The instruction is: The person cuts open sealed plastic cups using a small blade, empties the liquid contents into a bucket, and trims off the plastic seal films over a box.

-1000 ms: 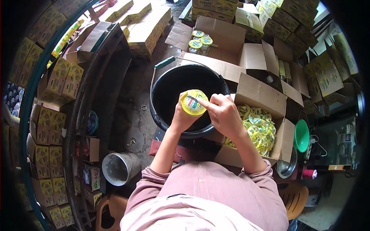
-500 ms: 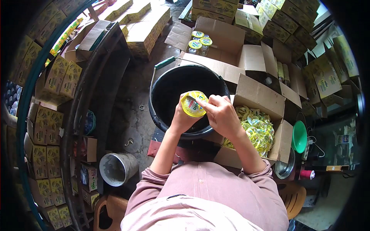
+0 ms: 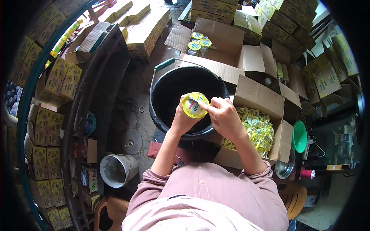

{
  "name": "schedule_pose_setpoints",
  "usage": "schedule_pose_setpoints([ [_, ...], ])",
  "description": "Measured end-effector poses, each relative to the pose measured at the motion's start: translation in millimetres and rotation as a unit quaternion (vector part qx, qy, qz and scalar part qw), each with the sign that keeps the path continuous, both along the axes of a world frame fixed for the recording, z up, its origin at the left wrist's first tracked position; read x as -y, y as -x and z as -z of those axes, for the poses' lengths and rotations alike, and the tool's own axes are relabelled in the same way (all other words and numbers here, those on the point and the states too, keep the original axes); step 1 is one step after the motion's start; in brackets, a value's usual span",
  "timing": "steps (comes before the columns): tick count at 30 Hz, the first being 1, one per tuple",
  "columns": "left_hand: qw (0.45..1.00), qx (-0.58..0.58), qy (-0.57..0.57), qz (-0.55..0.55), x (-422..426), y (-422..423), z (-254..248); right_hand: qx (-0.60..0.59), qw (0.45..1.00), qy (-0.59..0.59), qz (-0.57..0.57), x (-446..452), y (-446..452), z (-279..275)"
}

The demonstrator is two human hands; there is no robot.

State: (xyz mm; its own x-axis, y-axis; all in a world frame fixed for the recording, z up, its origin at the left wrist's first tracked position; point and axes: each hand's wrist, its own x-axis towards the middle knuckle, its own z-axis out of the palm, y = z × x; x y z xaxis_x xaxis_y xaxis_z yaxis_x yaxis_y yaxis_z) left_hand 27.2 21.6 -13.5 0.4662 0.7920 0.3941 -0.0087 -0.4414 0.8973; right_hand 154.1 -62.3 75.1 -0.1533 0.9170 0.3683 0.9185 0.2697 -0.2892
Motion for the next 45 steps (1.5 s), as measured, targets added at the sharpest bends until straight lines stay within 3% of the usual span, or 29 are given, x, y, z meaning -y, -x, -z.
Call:
schedule_pose_setpoints([
  [29, 1.0, 0.008, -0.022, -0.018, -1, -3, 1, 0.03, 0.999, 0.035, 0.006, 28, -37, -15],
  [39, 0.996, 0.039, 0.047, -0.067, -3, -5, 6, -0.15, 0.981, -0.021, 0.121, 7, -18, -9],
  [45, 0.99, -0.021, -0.03, -0.137, -3, -1, -6, -0.168, 0.981, -0.009, 0.1, -8, 11, 4],
])
